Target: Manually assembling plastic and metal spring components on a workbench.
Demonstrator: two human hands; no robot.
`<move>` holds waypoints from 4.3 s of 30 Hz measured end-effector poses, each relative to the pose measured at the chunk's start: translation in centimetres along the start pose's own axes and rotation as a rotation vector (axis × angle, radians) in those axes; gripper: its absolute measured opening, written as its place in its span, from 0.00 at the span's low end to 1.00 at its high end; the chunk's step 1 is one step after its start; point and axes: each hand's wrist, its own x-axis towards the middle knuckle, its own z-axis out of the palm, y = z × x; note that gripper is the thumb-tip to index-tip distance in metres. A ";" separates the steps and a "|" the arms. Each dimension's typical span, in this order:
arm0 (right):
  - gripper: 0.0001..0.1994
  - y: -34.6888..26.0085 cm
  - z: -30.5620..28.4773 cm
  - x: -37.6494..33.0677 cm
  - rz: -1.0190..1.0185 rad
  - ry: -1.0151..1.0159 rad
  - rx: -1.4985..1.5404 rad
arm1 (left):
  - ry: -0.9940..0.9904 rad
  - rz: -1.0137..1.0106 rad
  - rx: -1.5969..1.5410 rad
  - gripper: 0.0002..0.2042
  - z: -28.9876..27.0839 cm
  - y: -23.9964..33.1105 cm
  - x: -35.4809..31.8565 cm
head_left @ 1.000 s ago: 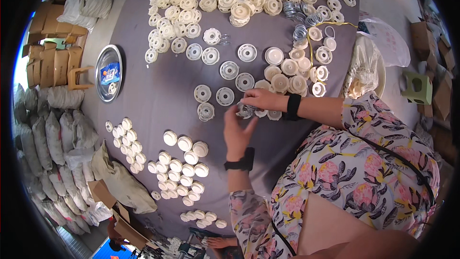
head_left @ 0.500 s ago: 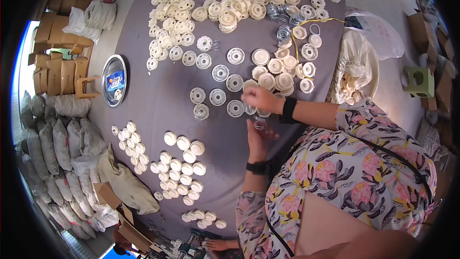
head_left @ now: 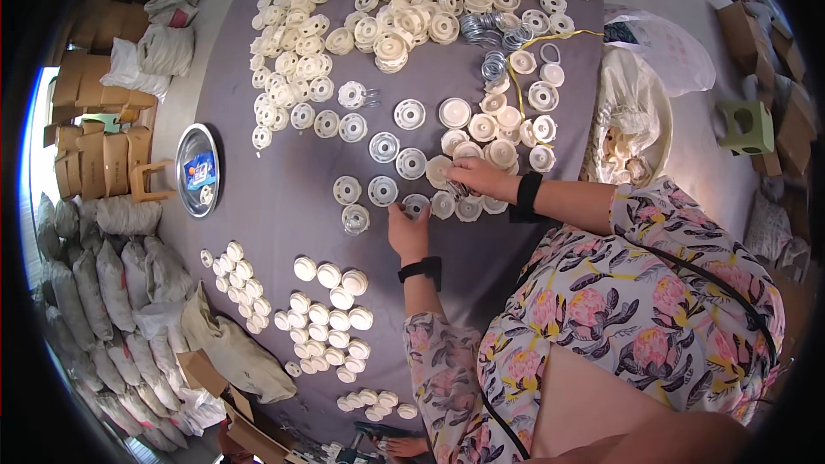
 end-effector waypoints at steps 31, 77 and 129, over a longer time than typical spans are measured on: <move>0.21 -2.2 1.2 -2.0 0.277 -0.349 -0.070 | 0.039 0.590 -0.242 0.21 -3.6 5.6 -7.1; 0.10 -3.2 3.1 14.4 0.030 -0.209 -0.779 | 0.078 0.564 -0.041 0.17 -1.0 2.1 4.8; 0.17 1.4 -2.9 1.0 -0.083 0.324 0.371 | -0.156 0.093 -0.924 0.14 2.0 9.7 -4.4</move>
